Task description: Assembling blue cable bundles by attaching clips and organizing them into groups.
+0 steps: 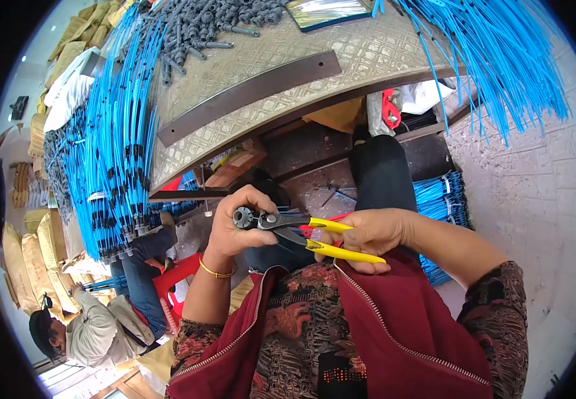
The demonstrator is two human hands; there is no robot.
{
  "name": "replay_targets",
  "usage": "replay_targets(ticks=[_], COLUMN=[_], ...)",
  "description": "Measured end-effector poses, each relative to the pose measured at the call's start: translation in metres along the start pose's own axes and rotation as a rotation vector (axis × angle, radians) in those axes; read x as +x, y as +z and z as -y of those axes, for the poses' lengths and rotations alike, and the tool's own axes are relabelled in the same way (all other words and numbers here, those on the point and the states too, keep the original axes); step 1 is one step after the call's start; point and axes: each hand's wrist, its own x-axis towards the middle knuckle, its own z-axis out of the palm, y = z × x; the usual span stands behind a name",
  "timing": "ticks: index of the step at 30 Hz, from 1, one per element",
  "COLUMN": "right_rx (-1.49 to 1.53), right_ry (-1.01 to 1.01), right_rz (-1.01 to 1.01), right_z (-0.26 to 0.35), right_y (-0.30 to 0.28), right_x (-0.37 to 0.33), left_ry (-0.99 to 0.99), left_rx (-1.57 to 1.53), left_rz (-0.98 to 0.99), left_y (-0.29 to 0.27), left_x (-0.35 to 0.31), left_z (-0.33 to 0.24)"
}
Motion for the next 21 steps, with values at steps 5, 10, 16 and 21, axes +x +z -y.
replay_targets(ticks=[5,10,16,21], right_rx=[-0.534,-0.358,-0.143,0.617], right_ry=[-0.078,-0.044,0.001,-0.099], right_rz=[-0.224,-0.214,-0.186,0.415], right_z=[0.017,0.014,0.001,-0.071], right_y=[0.012,0.013,0.014,-0.021], right_x=[-0.004,-0.002,0.002,0.026], left_ry=[-0.024,-0.059,-0.081,-0.016], left_rx=[-0.074,-0.179,-0.092,-0.042], left_rz=[-0.15,-0.236,-0.243,-0.108], left_y=[0.003,0.003,0.005,0.009], left_x=[0.0,0.001,-0.005,0.001], left_z=[0.005,0.009,0.008,0.003])
